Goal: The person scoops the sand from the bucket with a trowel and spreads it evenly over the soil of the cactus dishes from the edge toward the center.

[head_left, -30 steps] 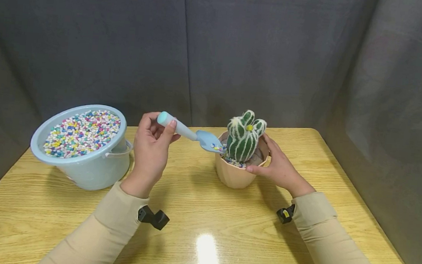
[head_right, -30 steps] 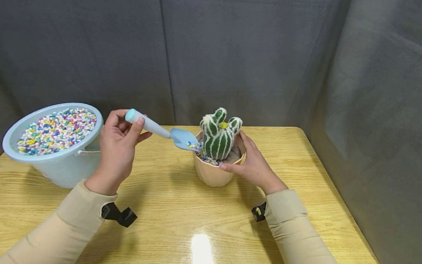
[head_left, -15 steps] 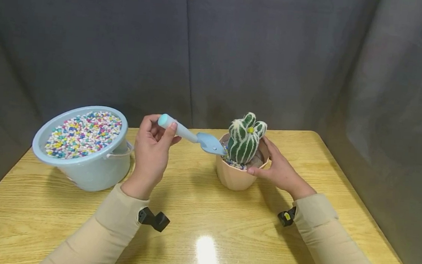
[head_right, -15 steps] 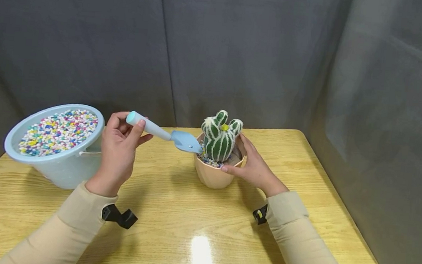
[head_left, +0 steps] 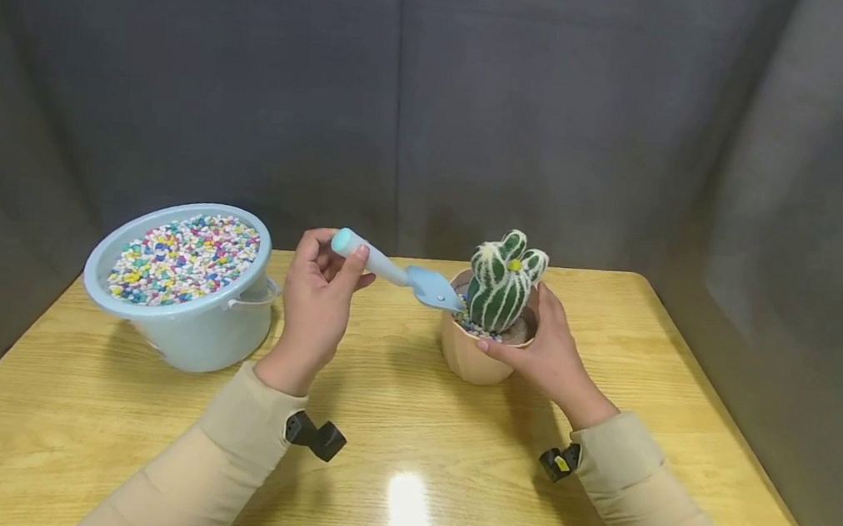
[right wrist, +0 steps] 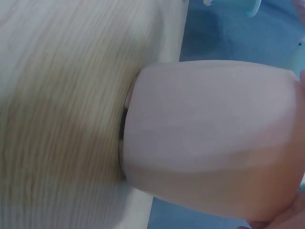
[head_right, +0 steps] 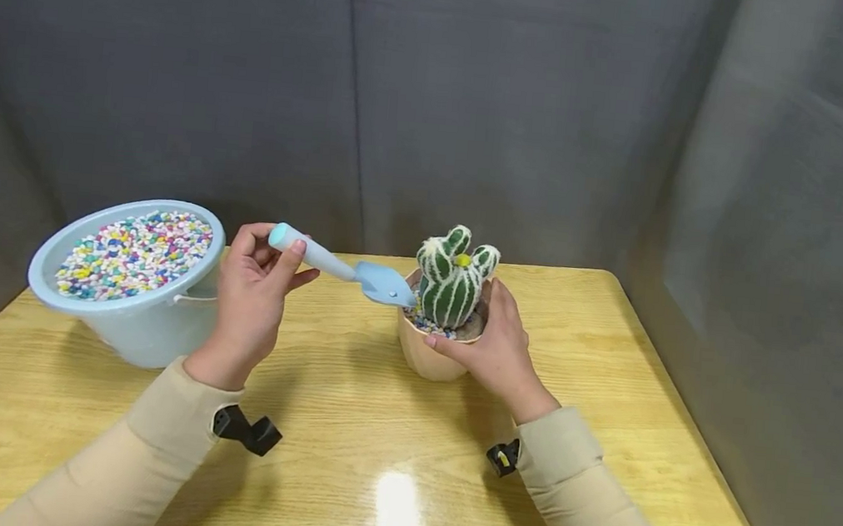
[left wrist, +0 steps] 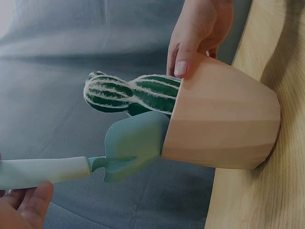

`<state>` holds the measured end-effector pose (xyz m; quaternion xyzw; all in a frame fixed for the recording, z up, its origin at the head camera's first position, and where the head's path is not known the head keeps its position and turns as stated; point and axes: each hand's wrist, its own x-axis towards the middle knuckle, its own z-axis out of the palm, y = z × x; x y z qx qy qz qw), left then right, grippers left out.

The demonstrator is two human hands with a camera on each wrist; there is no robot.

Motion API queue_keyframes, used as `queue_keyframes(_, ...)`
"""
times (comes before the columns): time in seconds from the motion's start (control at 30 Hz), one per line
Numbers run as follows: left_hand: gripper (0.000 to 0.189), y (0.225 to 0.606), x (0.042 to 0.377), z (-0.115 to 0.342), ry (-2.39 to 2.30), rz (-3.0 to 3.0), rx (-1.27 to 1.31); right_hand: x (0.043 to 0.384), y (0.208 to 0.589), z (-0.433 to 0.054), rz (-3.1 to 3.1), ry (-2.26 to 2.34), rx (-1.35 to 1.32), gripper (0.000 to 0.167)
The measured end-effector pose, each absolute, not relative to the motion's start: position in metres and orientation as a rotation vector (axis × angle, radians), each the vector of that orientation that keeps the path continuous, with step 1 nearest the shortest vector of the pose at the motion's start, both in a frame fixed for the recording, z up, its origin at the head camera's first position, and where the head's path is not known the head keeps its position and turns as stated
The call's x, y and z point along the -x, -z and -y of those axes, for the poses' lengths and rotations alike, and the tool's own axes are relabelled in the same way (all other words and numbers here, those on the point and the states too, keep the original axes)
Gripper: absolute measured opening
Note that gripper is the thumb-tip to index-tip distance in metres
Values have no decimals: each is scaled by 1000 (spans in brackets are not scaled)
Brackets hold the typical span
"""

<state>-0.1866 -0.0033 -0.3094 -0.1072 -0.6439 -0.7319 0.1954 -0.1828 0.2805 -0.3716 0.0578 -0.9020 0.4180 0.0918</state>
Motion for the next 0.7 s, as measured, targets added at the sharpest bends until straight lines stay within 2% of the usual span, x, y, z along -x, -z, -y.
queue_keyframes(0.13,20,310,186,1,2040,1829,297,181,376,-281,2683,-1257,-130,125)
queue_keyframes(0.47,22,310,187,1,2021,1851,301,183,377,-285,2690,-1223,-154,124)
queue_keyframes(0.7,20,309,187,2,1990,1836,311,191,372,-296,2722,-1200,-314,117)
